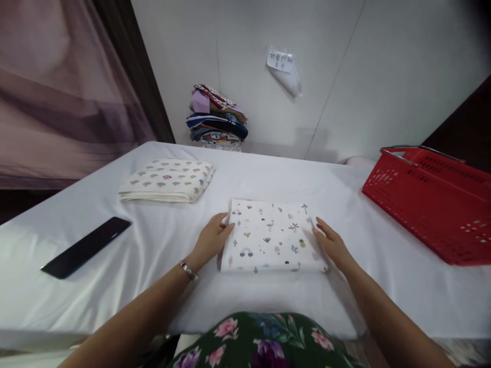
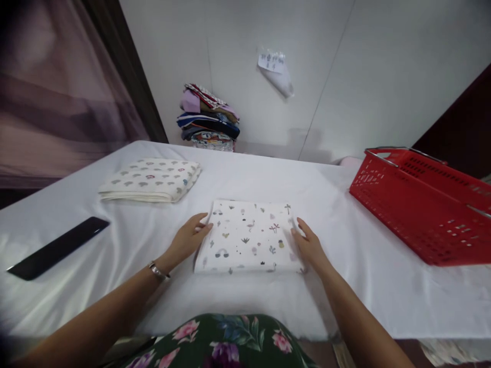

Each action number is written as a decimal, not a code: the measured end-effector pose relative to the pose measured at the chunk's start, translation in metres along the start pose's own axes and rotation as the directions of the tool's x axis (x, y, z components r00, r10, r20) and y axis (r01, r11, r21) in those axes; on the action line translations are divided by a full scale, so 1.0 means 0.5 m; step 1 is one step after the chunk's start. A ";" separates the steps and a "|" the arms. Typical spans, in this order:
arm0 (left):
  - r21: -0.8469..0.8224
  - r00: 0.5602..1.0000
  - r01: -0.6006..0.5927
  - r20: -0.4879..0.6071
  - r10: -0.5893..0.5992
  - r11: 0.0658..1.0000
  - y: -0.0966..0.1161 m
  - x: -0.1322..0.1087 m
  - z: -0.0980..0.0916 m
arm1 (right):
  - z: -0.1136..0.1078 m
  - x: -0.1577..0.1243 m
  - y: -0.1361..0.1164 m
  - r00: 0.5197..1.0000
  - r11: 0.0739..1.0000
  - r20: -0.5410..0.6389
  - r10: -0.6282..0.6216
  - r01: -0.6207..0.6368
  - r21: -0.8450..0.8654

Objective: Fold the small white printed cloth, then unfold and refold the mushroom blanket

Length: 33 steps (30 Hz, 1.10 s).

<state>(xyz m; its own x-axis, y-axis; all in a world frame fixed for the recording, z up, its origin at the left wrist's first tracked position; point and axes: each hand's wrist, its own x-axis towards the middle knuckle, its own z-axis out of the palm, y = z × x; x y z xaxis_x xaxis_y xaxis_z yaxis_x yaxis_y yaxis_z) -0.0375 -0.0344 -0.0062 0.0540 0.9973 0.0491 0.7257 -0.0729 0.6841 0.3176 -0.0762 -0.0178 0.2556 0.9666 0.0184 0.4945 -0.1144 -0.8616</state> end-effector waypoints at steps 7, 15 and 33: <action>-0.008 0.970 0.170 0.180 -0.166 0.985 0.012 0.008 -0.015 | -0.009 0.029 0.003 0.979 0.978 0.031 0.201 -0.203 0.043; -0.255 0.913 0.366 0.283 -0.293 0.895 0.023 0.036 -0.008 | -0.009 0.065 -0.037 0.914 0.904 0.173 0.367 -0.395 0.165; 0.111 0.966 0.128 0.213 -0.150 0.985 0.053 0.055 -0.023 | -0.001 0.096 -0.019 0.921 0.881 0.254 0.296 -0.366 0.301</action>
<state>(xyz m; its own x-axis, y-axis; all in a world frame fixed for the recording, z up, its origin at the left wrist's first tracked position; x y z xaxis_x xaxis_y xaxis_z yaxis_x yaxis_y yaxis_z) -0.0244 -0.0089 0.0215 0.0896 0.9736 -0.2101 0.7985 0.0558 0.5993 0.3259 -0.0287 -0.0085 0.1709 0.9144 -0.3671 0.0920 -0.3857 -0.9180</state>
